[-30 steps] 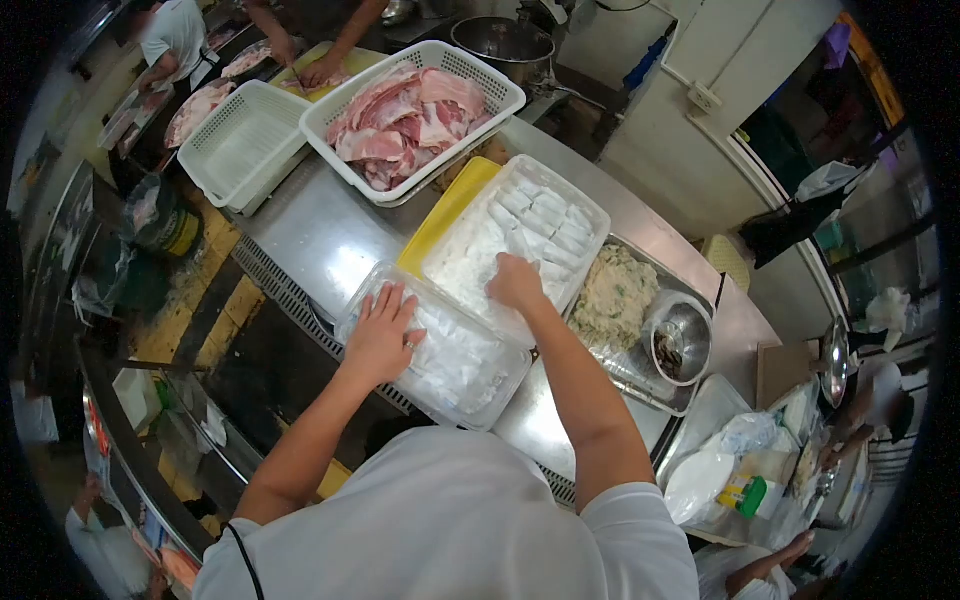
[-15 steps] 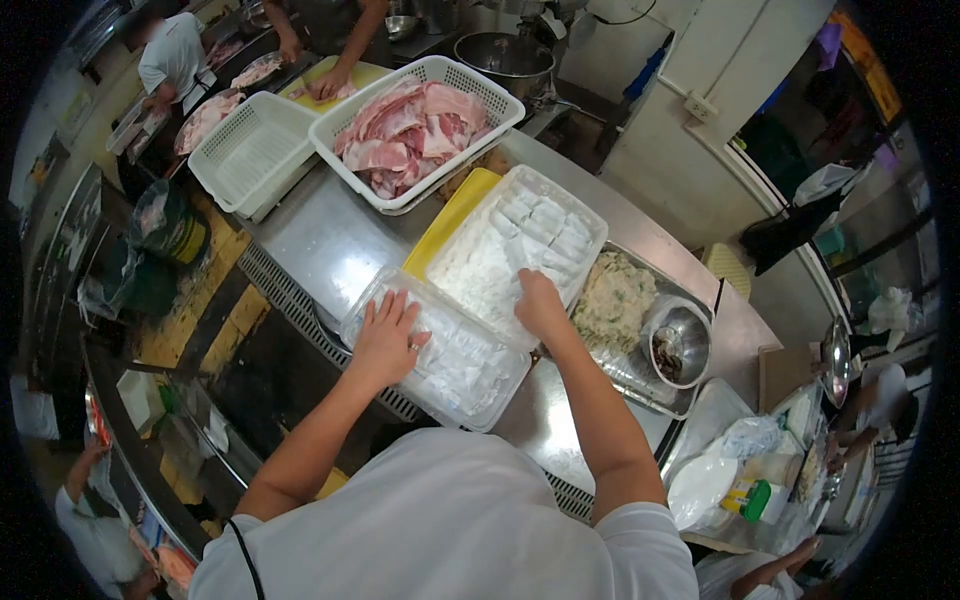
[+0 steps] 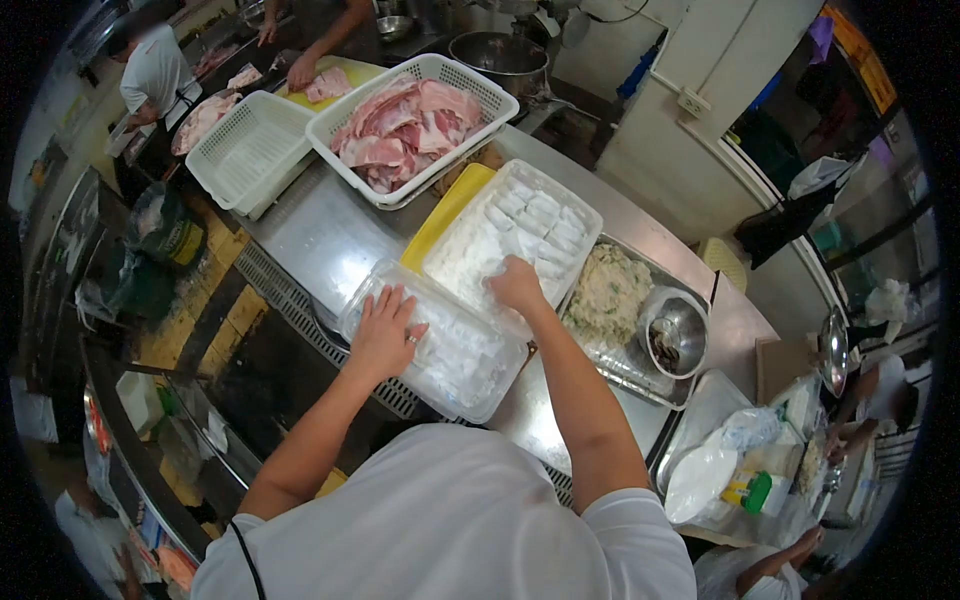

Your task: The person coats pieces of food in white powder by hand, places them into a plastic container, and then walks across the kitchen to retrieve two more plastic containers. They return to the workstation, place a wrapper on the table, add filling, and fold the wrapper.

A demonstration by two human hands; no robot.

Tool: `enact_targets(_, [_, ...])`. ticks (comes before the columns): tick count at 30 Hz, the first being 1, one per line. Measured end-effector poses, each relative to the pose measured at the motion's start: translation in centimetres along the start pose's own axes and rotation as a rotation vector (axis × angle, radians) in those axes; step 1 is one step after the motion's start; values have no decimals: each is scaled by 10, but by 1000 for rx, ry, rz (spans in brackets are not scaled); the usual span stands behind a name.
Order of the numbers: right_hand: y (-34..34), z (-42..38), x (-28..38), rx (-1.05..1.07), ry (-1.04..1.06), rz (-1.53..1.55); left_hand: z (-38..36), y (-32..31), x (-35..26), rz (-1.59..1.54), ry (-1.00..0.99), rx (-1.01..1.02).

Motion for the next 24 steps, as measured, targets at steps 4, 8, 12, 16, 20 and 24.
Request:
enact_targets(4, [16,-16,-5,-17,140,-29,-1,-3,1,-17,-2,-8])
enact_targets(8, [35,-15,-9,-27,127,5,-1,-1,2,-29,0,-1])
enact_targets(12, [46,-25,-9,-5,207,68,0,-3,2,-14,-3,8])
enact_targets(16, [32,-9,-28,-18,68,-78,0,-2,1,-33,7,10])
enact_targets(20, [-14,18,-22,25,-126,-115,0,-1,1,-28,4,10])
enact_targets(24, [-20,18,7,7,-148,-10,0,-2,1,-35,6,-6])
Point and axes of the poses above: each hand's wrist, its own z-axis towards the middle knuckle, its own y-axis out of the back of the hand, x = y × z, the point moved 6 cm from there along z, towards the middle knuckle, and after that the axes turned 7 degrees about -y, right-handed, at the moved point
